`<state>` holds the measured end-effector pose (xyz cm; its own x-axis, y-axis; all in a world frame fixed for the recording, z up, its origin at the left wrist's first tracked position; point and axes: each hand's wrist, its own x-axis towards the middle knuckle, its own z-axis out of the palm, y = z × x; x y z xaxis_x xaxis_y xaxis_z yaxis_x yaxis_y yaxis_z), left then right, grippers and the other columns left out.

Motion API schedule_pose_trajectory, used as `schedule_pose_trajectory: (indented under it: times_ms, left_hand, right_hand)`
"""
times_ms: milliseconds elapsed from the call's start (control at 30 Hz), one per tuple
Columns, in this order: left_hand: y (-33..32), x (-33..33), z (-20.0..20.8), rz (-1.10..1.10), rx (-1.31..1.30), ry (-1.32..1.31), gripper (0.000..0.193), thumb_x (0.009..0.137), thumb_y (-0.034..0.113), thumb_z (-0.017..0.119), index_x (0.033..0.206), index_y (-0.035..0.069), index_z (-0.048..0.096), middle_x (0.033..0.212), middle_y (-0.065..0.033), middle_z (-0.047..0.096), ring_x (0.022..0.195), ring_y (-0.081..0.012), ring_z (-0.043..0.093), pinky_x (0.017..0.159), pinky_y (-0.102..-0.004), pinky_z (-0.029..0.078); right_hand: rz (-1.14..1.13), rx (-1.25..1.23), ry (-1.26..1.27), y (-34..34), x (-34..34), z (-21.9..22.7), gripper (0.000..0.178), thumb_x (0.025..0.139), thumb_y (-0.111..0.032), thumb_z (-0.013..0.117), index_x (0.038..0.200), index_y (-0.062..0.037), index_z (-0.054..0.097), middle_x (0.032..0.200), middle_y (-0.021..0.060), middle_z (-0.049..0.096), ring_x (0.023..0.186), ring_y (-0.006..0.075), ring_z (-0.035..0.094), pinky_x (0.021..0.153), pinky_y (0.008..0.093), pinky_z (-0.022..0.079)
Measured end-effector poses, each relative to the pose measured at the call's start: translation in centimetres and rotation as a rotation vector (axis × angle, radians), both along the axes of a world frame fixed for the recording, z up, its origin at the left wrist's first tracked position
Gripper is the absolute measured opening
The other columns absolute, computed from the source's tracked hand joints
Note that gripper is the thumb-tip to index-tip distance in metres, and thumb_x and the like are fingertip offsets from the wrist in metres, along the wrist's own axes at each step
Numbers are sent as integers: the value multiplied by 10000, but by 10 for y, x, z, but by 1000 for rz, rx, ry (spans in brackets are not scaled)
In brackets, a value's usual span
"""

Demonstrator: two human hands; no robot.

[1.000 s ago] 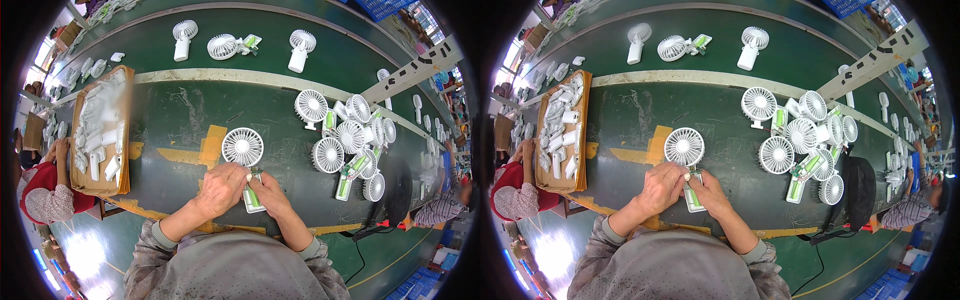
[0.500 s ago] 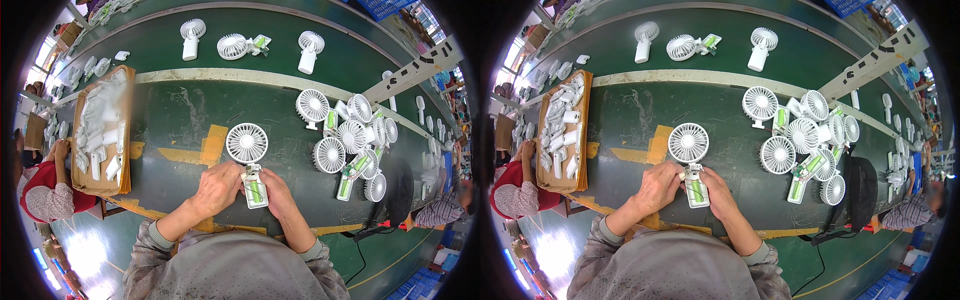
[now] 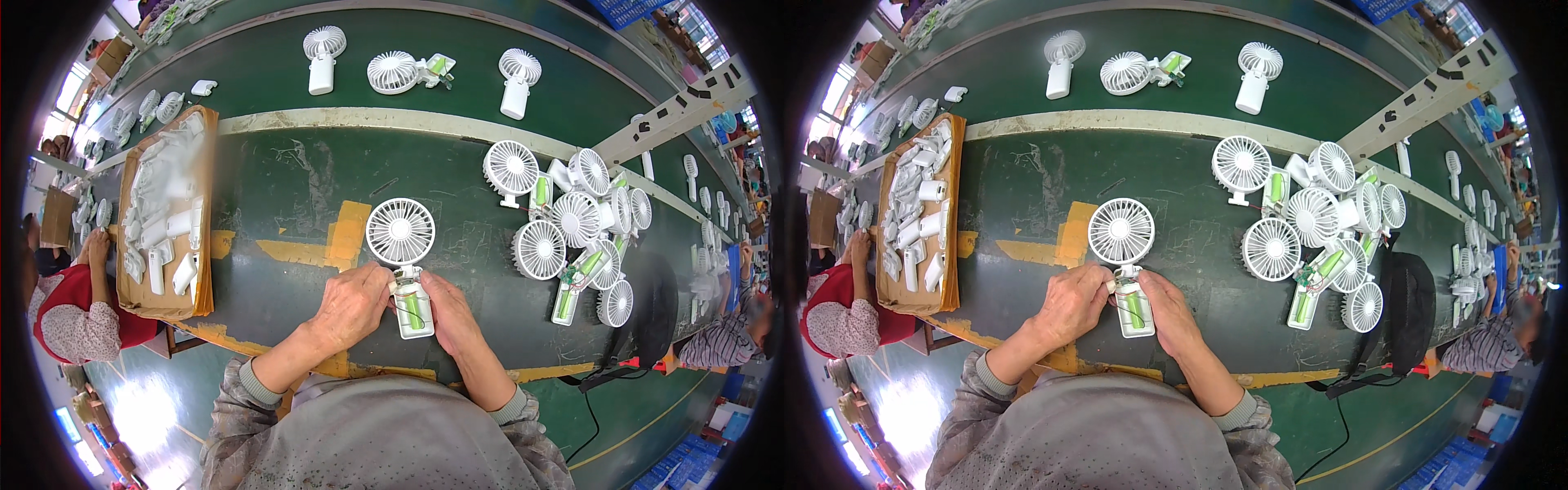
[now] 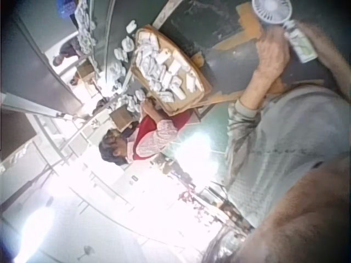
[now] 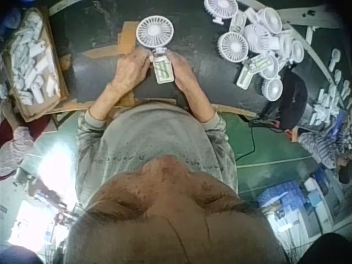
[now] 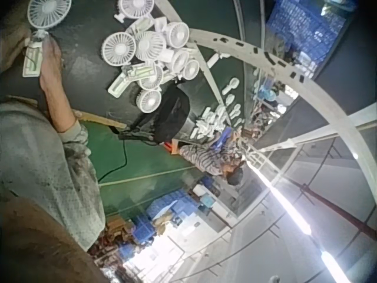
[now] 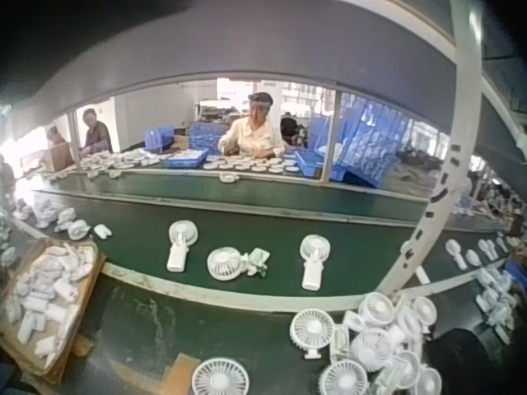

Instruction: The person assembles portable fans by fitting the internal wiring and battery into the handle, snapping on the handle cover, testing the fan, and placing the assembled fan onto the conveyor belt.

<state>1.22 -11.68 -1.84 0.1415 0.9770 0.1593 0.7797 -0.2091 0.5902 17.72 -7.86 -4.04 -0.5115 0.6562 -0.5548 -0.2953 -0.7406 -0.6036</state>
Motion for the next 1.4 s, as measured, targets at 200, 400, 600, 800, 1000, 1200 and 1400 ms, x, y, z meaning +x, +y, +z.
schedule_pose_trajectory:
  times_ms: [200, 400, 600, 800, 1000, 1200, 1400]
  left_hand:
    - [0, 0, 6, -43, 26, 67, 145, 752, -3, 606, 856, 35, 512, 749, -112, 547, 656, -311, 581, 555, -387, 465]
    - [-4, 4, 3, 28, 37, -74, 204, 737, -26, 613, 923, 17, 542, 802, -115, 579, 660, -304, 600, 548, -373, 485]
    - [-3, 3, 4, -111, 127, 13, 385, 714, -28, 598, 1096, 6, 567, 852, -97, 562, 671, -276, 610, 581, -358, 507]
    - [-2, 6, 7, -166, 155, 96, 363, 668, -38, 594, 1031, -20, 606, 912, -119, 584, 699, -265, 622, 583, -346, 516]
    - [-3, 10, 12, -172, 60, 161, 367, 684, -14, 573, 1051, -23, 588, 909, -118, 556, 732, -273, 615, 610, -360, 514]
    - [1, 13, 17, -212, -9, 206, 364, 686, 15, 577, 1044, -47, 569, 910, -123, 535, 787, -278, 605, 627, -362, 512]
    - [7, 9, 16, -236, -26, 119, 344, 688, -23, 572, 1031, -24, 579, 876, -126, 551, 767, -286, 606, 614, -370, 514]
  right_hand:
    - [37, 50, -3, -2, 1, -5, 309, 962, -216, 431, 1124, 35, 511, 1012, 117, 611, 879, 183, 627, 791, 302, 525]
    - [71, 49, 17, 0, 4, -5, 327, 968, -224, 420, 1133, 41, 517, 1002, 105, 619, 882, 162, 625, 780, 263, 507]
    - [80, 56, -42, 1, 5, -8, 335, 969, -216, 415, 1157, 46, 505, 1025, 101, 613, 900, 162, 616, 796, 259, 499]
    - [39, -18, 12, 2, 7, -6, 328, 955, -163, 414, 1199, 43, 490, 1088, 88, 586, 961, 140, 572, 841, 265, 465]
    - [171, 175, 22, 0, 11, -8, 321, 926, -78, 456, 1229, 21, 485, 1105, 54, 570, 981, 104, 538, 865, 244, 434]
    - [168, 277, 3, -2, 9, -13, 319, 920, -26, 447, 1235, 16, 482, 1095, 24, 564, 982, 72, 512, 859, 224, 421]
    - [174, 279, -22, -2, 9, -8, 311, 925, -37, 443, 1229, 10, 483, 1072, 24, 571, 954, 69, 521, 833, 224, 433]
